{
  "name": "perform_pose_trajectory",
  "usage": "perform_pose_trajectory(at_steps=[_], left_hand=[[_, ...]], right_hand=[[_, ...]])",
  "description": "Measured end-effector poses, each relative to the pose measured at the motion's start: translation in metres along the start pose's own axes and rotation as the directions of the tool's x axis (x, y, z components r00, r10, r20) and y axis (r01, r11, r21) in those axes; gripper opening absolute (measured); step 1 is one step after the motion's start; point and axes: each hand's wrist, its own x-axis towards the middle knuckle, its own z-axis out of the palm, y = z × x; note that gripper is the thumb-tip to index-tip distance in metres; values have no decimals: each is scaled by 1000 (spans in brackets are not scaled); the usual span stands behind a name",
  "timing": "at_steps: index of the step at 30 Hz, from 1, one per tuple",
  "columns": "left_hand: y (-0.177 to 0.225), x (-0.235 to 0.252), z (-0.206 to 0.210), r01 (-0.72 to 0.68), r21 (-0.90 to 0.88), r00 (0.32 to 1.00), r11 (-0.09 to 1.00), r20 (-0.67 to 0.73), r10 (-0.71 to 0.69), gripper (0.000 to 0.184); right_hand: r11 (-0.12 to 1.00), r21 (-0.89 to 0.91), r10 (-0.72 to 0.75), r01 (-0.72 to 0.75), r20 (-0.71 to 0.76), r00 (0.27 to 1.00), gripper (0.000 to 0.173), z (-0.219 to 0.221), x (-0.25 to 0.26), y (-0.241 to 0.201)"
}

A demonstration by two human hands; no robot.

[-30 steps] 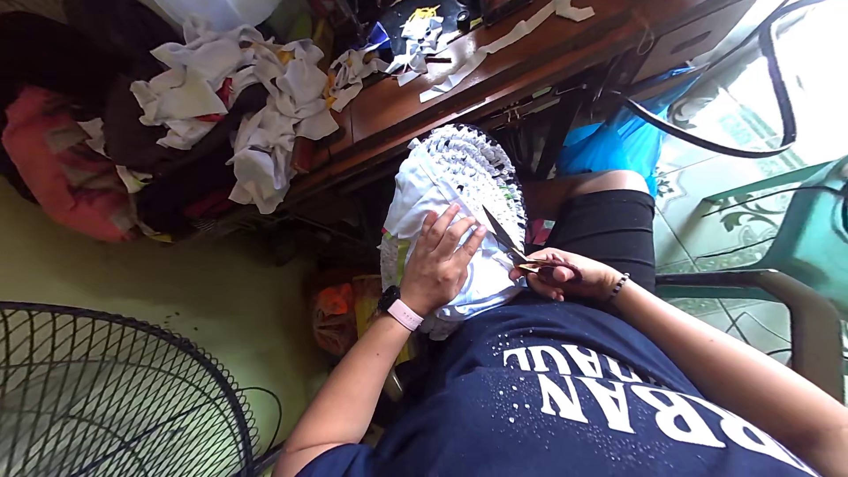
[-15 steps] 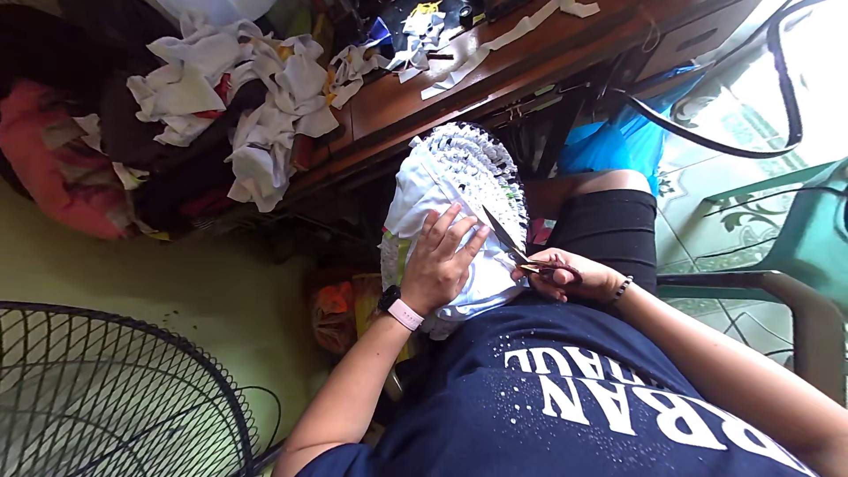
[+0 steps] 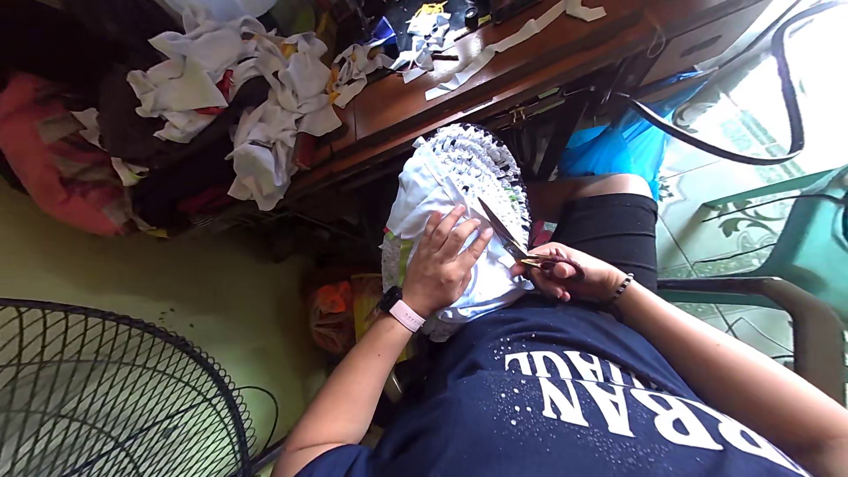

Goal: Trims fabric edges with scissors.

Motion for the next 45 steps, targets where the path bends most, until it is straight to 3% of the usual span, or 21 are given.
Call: perform_pose_trajectory(at_steps=[11, 45], left_hand=[[-6, 7, -10, 93, 25, 995, 995, -43, -92, 45], [-9, 7, -5, 70, 61, 996, 996, -60, -66, 47]], right_hand=[[1000, 17, 2, -3, 37, 999, 64, -3, 0, 6], [1000, -10, 2, -2, 44, 999, 65, -4, 11, -3]])
